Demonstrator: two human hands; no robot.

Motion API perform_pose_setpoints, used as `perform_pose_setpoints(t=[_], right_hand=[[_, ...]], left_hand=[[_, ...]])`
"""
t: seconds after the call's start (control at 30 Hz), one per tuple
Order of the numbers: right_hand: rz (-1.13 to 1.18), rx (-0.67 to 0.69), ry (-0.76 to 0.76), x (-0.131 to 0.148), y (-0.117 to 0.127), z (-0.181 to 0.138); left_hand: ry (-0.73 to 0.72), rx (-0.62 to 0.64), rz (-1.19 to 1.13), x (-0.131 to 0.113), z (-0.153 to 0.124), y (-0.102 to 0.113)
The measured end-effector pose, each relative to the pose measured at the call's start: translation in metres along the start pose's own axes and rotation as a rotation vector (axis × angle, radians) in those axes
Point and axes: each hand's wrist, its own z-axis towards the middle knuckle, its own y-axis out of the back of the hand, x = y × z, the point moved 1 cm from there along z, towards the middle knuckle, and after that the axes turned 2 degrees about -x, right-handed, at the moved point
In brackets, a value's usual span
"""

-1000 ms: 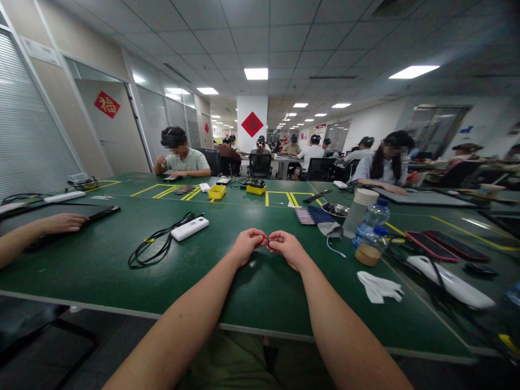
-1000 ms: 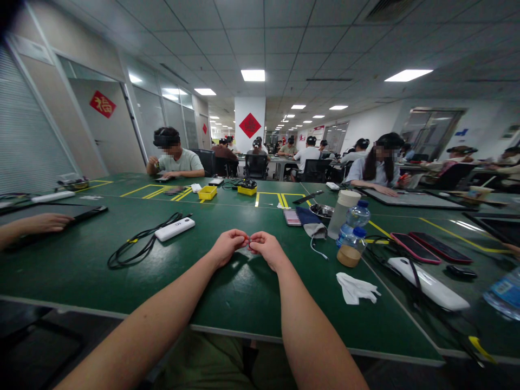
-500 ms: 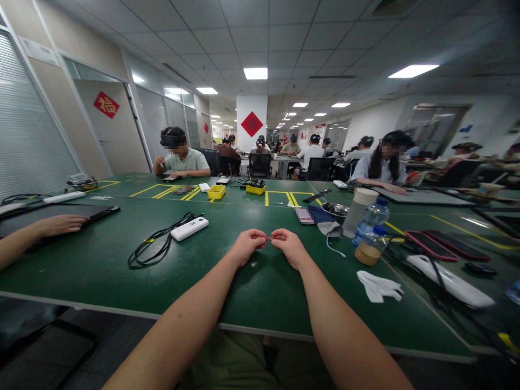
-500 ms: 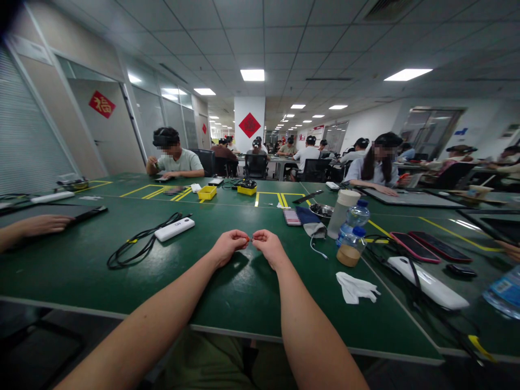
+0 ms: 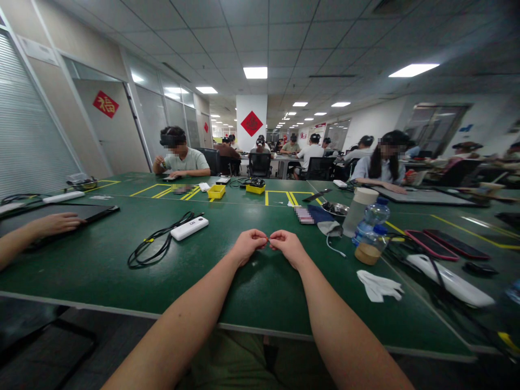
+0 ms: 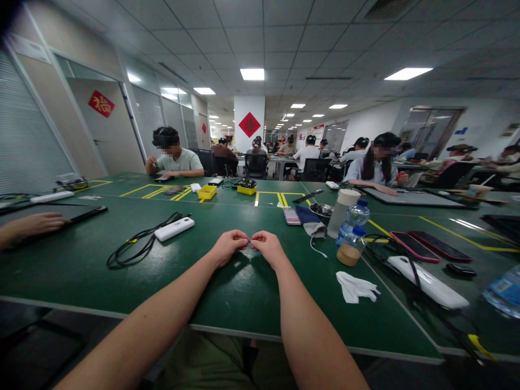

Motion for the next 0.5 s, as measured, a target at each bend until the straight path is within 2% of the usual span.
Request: perform_pose_setpoints(t=[0.17,0.5], right_hand=[[-0.012,0.017,0.0,-0.0037,0.0013,0.0015],[0.036,-0.009,0.013,-0.002,0.0022,0.0015]], left_hand=[[-0.008,0.002,0.033,-0.0001,-0.0001,0.0003],[-0.05,0.102,0.082,-0.0035,-0.0038,-0.0032]])
